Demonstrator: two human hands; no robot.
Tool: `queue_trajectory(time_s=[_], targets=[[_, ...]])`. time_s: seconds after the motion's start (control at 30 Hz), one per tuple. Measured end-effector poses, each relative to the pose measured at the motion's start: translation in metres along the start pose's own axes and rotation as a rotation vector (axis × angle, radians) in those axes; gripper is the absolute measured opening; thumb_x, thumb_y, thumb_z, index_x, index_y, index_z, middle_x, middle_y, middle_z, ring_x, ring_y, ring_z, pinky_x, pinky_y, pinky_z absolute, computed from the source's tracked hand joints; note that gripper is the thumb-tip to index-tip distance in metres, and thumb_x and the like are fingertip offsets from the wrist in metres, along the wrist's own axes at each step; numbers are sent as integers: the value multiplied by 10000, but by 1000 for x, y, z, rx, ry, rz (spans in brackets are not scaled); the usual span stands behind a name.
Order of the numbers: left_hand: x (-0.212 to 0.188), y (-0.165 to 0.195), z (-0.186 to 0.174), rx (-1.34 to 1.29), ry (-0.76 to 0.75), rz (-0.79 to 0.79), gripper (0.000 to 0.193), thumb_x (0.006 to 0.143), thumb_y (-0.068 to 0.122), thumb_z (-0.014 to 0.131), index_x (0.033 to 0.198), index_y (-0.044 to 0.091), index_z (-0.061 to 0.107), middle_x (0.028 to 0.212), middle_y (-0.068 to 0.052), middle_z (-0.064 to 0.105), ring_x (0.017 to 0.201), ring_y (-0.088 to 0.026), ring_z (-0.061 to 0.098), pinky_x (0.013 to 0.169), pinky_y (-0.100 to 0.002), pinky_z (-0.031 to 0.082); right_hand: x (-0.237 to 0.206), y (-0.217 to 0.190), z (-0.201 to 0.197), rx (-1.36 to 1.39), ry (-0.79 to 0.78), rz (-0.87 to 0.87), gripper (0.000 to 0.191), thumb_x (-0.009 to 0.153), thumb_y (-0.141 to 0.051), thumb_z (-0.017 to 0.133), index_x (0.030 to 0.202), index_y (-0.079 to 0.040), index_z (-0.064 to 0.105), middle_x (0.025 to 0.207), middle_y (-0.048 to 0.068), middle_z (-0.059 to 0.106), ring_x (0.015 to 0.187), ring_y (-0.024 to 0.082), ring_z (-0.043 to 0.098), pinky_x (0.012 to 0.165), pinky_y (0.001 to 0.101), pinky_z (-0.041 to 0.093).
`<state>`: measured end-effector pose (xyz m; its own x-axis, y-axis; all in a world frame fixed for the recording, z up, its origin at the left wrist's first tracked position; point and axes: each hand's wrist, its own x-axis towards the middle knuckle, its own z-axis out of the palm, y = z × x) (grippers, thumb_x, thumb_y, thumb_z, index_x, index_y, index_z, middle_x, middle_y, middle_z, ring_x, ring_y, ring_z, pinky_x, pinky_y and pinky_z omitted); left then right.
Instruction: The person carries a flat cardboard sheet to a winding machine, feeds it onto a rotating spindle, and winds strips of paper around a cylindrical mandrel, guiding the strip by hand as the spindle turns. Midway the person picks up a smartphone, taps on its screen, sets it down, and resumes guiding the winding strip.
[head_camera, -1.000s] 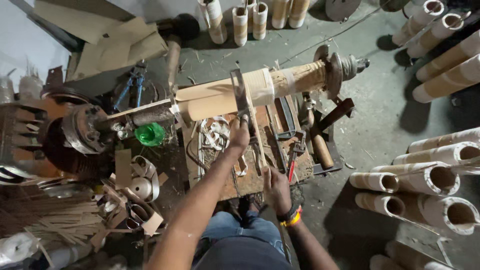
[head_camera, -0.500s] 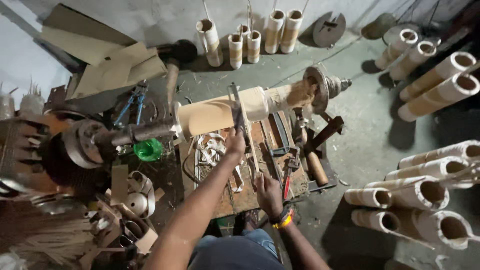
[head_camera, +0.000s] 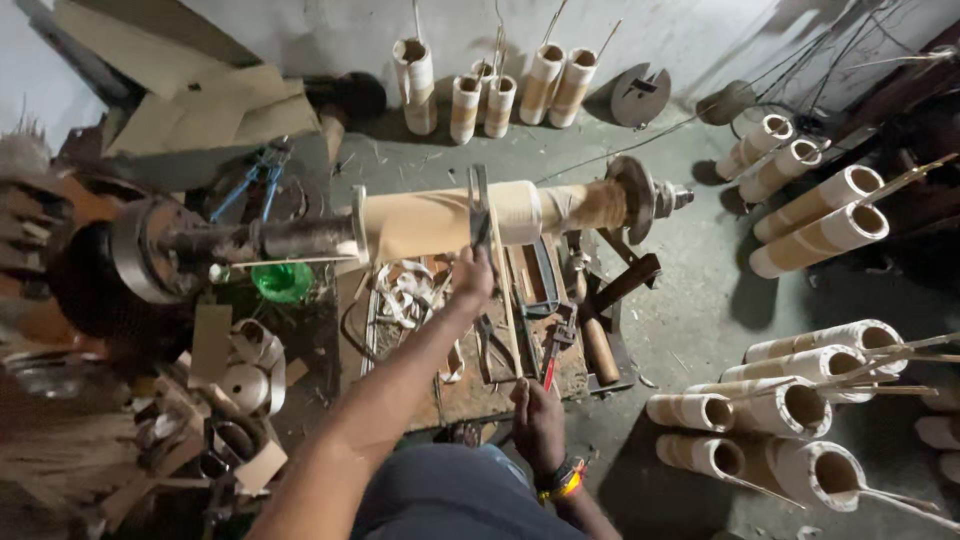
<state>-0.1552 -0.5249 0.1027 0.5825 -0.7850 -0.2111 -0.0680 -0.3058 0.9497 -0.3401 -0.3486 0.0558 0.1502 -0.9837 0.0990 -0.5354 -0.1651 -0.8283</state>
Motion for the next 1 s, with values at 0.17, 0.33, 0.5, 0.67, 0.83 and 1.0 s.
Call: queue_trajectory(time_s=[0.17,0.33,0.5,0.67,0.83,1.0], targets=[[3,-1,-5,-121,6,18,284,1085,311,438,1062,43,530,769,-87,625,543,-149,605,444,-314,519,11,-5,1,67,36,-69,394,1043,-287,466,833,-24,670,627,163,613,550,327,616,539,428,472],[-9,11,-13,-221,58,-174,318,1082,325,402,1071,22,498,745,-101,618,494,-163,602,410,-337,508,49,-9,13,27,31,-49,444,1049,-324,468,776,-45,678,613,142,637,558,318,652,539,440,484],[-9,11,-7,-143,-82,-190,300,1085,342,381,1194,99,518,768,-98,631,538,-158,587,423,-324,504,54,-7,15,1,-2,-90,434,1071,-323,456,818,-35,658,650,177,612,588,379,611,553,474,451],[-1,3,-11,-76,-158,-148,271,1081,336,368,1133,101,493,726,-66,592,492,-150,572,393,-328,504,22,-4,6,-72,21,-101,401,1041,-307,453,816,-54,668,632,178,610,579,366,617,534,461,442],[1,8,-15,-342,19,-107,253,1078,330,355,1073,104,468,684,-34,553,446,-143,556,364,-332,504,2,1,3,62,-36,31,431,1043,-324,449,780,-36,632,593,153,583,514,307,601,509,411,452],[-2,14,-14,-437,-87,-215,350,1094,349,382,1074,21,500,640,-58,556,417,-137,524,352,-341,473,37,3,16,38,-29,-54,441,1067,-313,440,787,-34,636,619,142,596,544,295,599,520,411,424]])
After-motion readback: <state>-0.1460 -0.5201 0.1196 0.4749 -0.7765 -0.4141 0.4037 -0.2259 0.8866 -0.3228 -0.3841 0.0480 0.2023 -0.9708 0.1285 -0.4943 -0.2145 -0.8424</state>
